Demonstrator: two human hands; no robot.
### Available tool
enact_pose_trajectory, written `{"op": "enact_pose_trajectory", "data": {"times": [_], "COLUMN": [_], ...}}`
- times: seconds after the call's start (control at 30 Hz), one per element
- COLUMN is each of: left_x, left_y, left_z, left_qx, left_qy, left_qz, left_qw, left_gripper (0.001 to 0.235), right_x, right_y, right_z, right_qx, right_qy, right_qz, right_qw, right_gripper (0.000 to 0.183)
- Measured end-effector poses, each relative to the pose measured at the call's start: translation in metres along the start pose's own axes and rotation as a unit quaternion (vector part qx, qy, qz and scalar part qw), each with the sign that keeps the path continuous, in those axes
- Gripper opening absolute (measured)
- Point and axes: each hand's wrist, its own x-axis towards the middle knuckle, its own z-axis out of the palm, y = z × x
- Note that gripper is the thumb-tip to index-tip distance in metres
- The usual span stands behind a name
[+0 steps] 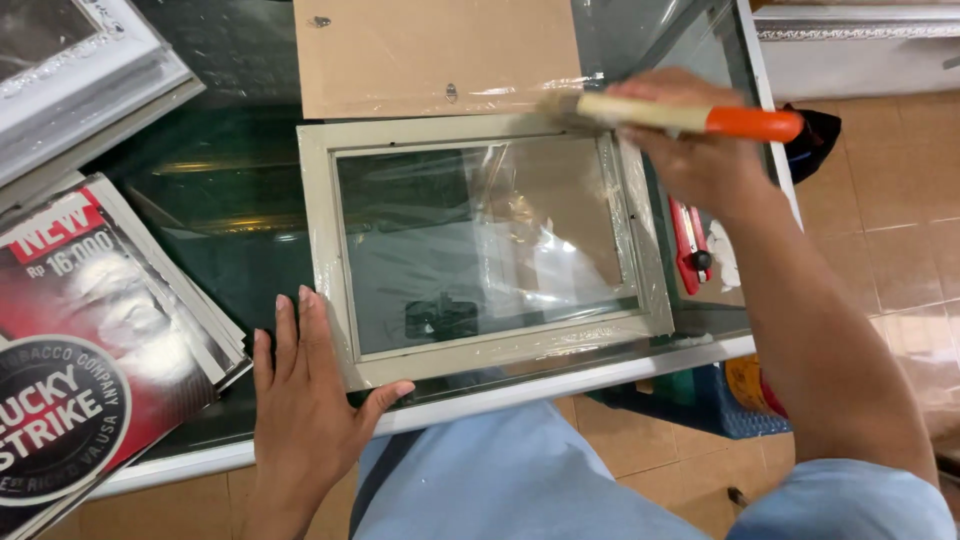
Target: Cleaning the glass of a picture frame and inserting a poster.
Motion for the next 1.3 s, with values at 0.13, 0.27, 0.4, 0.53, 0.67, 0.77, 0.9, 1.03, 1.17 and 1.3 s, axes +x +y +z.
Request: {"op": "enact_pose_trajectory", "data": {"times": [0.13, 0.27, 0.4, 0.53, 0.67, 0.77, 0.9, 1.03, 1.17, 1.3], "left_x": [0.001, -0.001, 0.0, 0.0, -0.001, -0.001, -0.003, -0.002, -0.002, -0.002], "left_y": [0.001, -0.002, -0.003, -0.009, -0.01, -0.008, -0.009, -0.013, -0.009, -0.008], "left_z": [0.0, 0.002, 0.0, 0.005, 0.007, 0.005, 0.007, 0.01, 0.007, 0.007], "left_qx": [-0.008, -0.007, -0.008, 0.008, 0.021, -0.001, 0.0, 0.018, 0.013, 0.011], "left_qy": [0.03, 0.027, 0.027, 0.013, -0.011, 0.023, 0.044, 0.034, 0.037, 0.034], "left_qz": [0.005, 0.022, 0.014, 0.01, 0.009, 0.023, 0.032, 0.037, 0.036, 0.029], "left_qw": [1.0, 0.999, 0.999, 1.0, 1.0, 0.999, 0.999, 0.999, 0.999, 0.999], "left_gripper": [0.125, 0.128, 0.128, 0.125, 0.128, 0.124, 0.124, 0.126, 0.122, 0.124], "right_x": [-0.03, -0.039, -0.003, 0.043, 0.079, 0.049, 0.001, 0.033, 0.082, 0.069], "right_y": [-0.051, -0.064, -0.049, -0.027, -0.055, -0.09, -0.141, -0.1, -0.08, -0.116], "right_z": [-0.008, -0.037, 0.004, 0.053, 0.051, 0.036, 0.036, 0.075, 0.073, 0.067], "right_qx": [0.088, 0.345, 0.243, 0.19, 0.073, 0.133, 0.308, 0.212, 0.103, 0.192], "right_qy": [-0.151, -0.338, -0.286, -0.363, -0.04, -0.002, -0.434, -0.469, -0.12, -0.171], "right_qz": [0.088, 0.048, 0.268, 0.217, 0.01, -0.062, 0.083, 0.219, 0.108, 0.122], "right_qw": [0.981, 0.874, 0.887, 0.886, 0.997, 0.989, 0.842, 0.829, 0.981, 0.959], "right_gripper": [0.023, 0.027, 0.043, 0.056, 0.032, 0.025, 0.041, 0.047, 0.039, 0.046]}}
